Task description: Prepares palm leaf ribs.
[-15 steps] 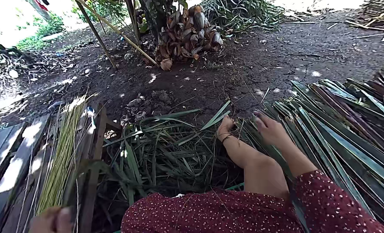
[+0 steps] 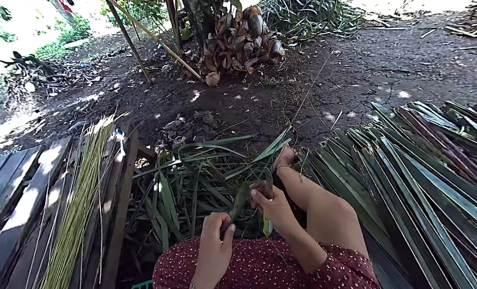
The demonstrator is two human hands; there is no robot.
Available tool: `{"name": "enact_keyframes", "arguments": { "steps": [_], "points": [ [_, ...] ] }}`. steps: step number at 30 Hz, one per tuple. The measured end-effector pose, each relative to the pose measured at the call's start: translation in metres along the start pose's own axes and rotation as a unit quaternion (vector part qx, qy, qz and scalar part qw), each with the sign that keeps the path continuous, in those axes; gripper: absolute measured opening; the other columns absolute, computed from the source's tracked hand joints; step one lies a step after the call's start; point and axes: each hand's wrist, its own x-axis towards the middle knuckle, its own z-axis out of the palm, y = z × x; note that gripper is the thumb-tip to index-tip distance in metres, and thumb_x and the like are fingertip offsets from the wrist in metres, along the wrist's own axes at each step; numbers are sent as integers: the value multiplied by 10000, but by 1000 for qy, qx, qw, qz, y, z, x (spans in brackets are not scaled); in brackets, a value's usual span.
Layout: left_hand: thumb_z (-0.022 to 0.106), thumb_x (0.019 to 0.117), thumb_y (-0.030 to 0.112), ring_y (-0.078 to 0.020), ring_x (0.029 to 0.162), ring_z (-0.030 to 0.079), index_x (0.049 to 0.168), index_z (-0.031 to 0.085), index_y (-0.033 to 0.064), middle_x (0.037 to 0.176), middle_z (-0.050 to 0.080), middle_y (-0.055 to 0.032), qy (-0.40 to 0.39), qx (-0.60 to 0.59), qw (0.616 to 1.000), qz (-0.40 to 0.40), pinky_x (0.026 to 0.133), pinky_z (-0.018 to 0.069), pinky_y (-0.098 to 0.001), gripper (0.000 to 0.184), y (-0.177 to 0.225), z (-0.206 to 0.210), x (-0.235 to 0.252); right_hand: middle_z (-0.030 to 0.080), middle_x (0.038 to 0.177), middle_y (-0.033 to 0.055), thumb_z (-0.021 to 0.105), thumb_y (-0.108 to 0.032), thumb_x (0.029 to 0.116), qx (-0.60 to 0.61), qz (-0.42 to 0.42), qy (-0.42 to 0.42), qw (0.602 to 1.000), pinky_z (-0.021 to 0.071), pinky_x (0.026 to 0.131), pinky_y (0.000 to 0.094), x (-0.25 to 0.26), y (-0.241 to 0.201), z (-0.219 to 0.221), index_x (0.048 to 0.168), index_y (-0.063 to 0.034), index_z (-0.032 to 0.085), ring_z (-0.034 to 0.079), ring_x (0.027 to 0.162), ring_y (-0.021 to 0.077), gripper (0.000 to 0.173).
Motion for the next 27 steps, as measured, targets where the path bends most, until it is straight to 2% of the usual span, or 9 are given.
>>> {"name": "enact_keyframes", "arguments": {
  "steps": [2, 3, 5, 6, 9, 11, 16, 22, 27],
  "points": [
    [646, 905, 173, -154, 1049, 636, 1043, 672, 7, 1113, 644, -124, -29, -49, 998, -31, 885, 547, -271, 218, -2, 2, 2, 667, 772, -23, 578, -26, 976, 27, 1, 8, 1000, 496, 558, 157, -3, 0, -2, 1033, -13, 631, 602, 614, 16, 79],
    [664, 917, 216, -131, 1059, 649, 1119, 660, 6, 1171, 642, -120, -50, -83, 993, -71, 873, 567, -259, 292, 0, 2, 4, 675, 777, -16, 570, -17, 975, 38, 2, 9, 999, 491, 553, 157, -5, 1, -3, 1021, -17, 627, 606, 615, 20, 73],
    [684, 929, 254, -106, 988, 678, 1260, 615, 7, 1131, 688, -84, -85, -131, 975, -158, 855, 567, -282, 419, 5, 1, 11, 687, 794, -7, 552, -15, 981, 47, 1, 7, 999, 493, 551, 155, -8, 1, -4, 1041, -16, 622, 617, 624, 21, 93],
    [674, 942, 226, -82, 908, 675, 1261, 623, 12, 1043, 707, -52, -87, -148, 968, -183, 815, 552, -266, 388, 7, 2, 14, 688, 804, -5, 543, -14, 984, 48, -1, 9, 999, 494, 554, 153, -10, 1, -4, 1043, -15, 620, 619, 631, 21, 97],
    [646, 951, 85, -14, 727, 632, 989, 699, 32, 799, 675, 32, -44, -218, 954, -203, 705, 526, -189, 84, 5, 10, 20, 718, 901, 14, 518, -7, 989, 43, -22, 24, 999, 506, 565, 152, -14, 3, -3, 1033, -18, 611, 644, 676, 22, 104],
    [626, 948, 33, -14, 674, 602, 905, 679, 41, 744, 638, 42, -15, -266, 941, -211, 653, 507, -179, 69, 4, 16, 22, 735, 912, 17, 516, -10, 985, 40, -40, 35, 998, 502, 560, 151, -16, 4, -3, 1021, -21, 618, 646, 670, 19, 109],
    [569, 992, -6, -59, 651, 622, 916, 641, 23, 761, 643, 2, 40, -357, 898, -254, 607, 542, -206, 109, 10, 27, 32, 728, 877, -26, 522, -20, 972, 44, -137, 89, 985, 515, 604, 150, -19, 13, 0, 1003, -44, 623, 621, 661, -7, 109],
    [535, 1042, 47, -63, 622, 576, 929, 499, 42, 756, 563, -11, 192, -364, 851, -326, 622, 533, -211, 119, -18, 16, 66, 739, 915, -51, 545, -63, 985, 36, -247, 132, 959, 538, 642, 147, -28, 13, -9, 1041, -75, 645, 639, 695, -12, 115],
    [538, 1050, 72, -59, 578, 560, 925, 493, 52, 726, 550, -11, 228, -392, 819, -351, 596, 527, -190, 135, -20, 17, 88, 738, 992, -88, 624, -233, 1015, 44, -324, 139, 935, 547, 676, 133, -33, 20, -1, 1083, -222, 696, 659, 756, -16, 99]
  ]
}}
